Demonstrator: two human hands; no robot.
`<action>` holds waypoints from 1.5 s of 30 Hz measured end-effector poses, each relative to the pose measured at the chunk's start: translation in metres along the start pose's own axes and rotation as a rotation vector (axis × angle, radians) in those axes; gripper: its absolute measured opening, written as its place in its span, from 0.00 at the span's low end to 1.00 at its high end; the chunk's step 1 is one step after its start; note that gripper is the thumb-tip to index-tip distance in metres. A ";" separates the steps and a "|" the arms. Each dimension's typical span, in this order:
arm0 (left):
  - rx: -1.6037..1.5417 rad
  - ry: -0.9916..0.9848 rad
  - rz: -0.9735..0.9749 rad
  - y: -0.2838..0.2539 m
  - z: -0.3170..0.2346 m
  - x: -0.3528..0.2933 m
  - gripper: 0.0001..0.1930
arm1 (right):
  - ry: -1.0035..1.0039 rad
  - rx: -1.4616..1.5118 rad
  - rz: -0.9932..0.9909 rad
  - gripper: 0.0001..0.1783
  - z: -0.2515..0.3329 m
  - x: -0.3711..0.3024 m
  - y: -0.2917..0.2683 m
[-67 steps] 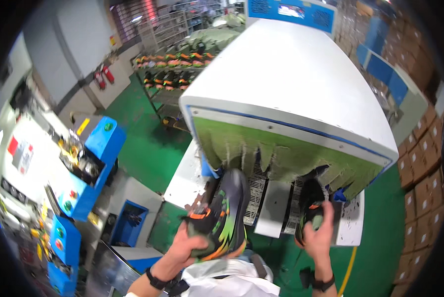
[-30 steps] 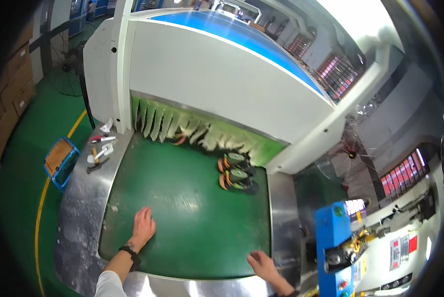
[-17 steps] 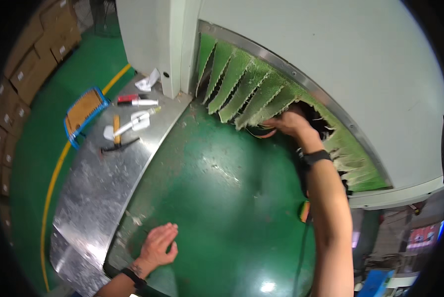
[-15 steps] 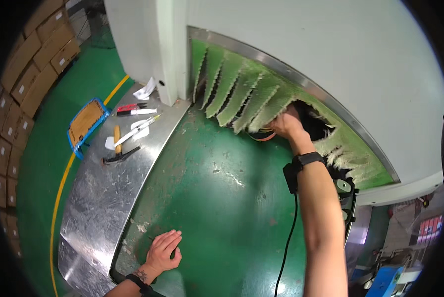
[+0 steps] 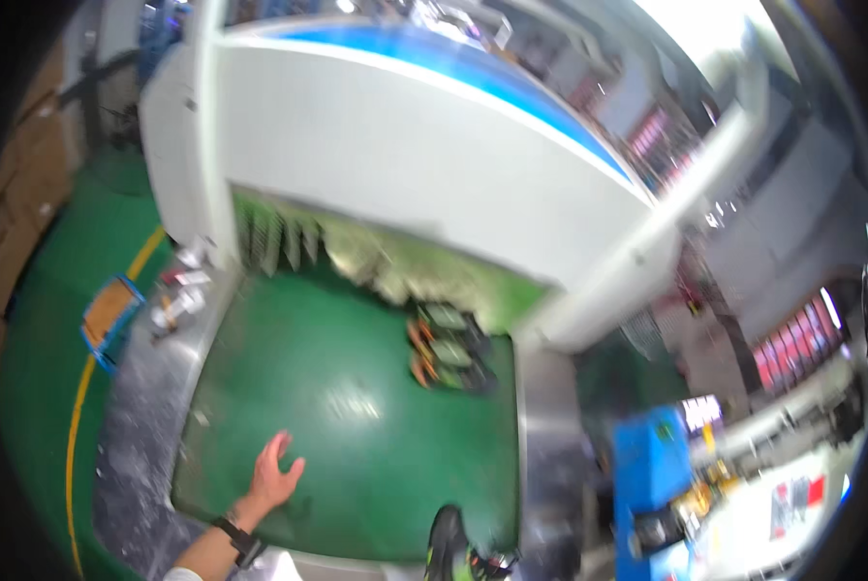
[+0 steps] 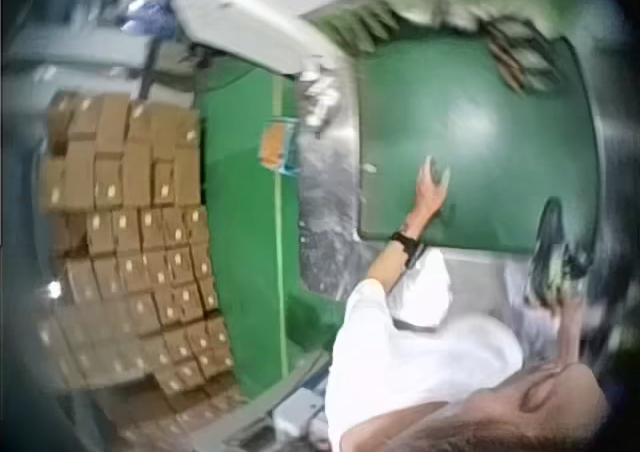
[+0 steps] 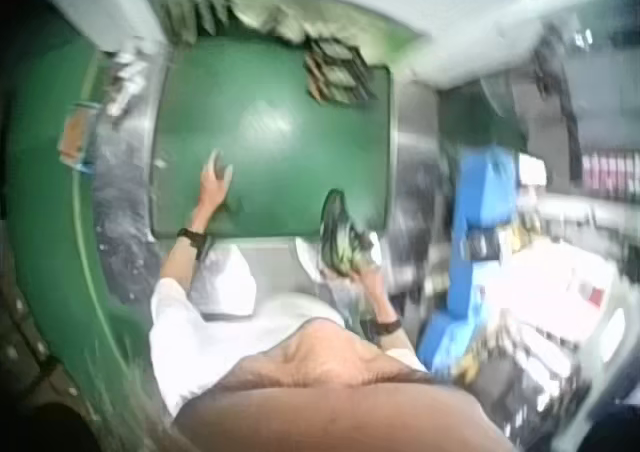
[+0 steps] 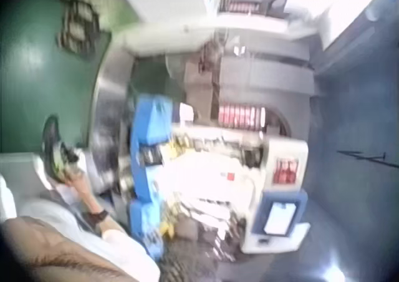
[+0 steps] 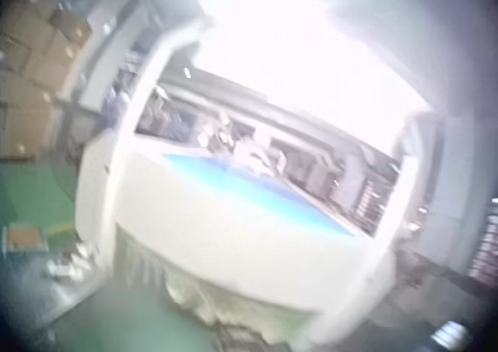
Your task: Operate a shoe lasting machine and place processed shoes on a conveyor belt.
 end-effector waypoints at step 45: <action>-0.373 1.560 1.896 0.661 -0.600 -0.959 0.15 | 0.866 1.032 -1.847 0.37 -0.212 -0.764 -0.329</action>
Point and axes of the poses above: each hand's wrist, its own x-axis towards the middle knuckle, its own y-axis out of the palm, z = x × y, the point moved 6 cm from there along x, towards the middle knuckle, and after that the axes turned 13 degrees about -z, right-handed, at the moved point
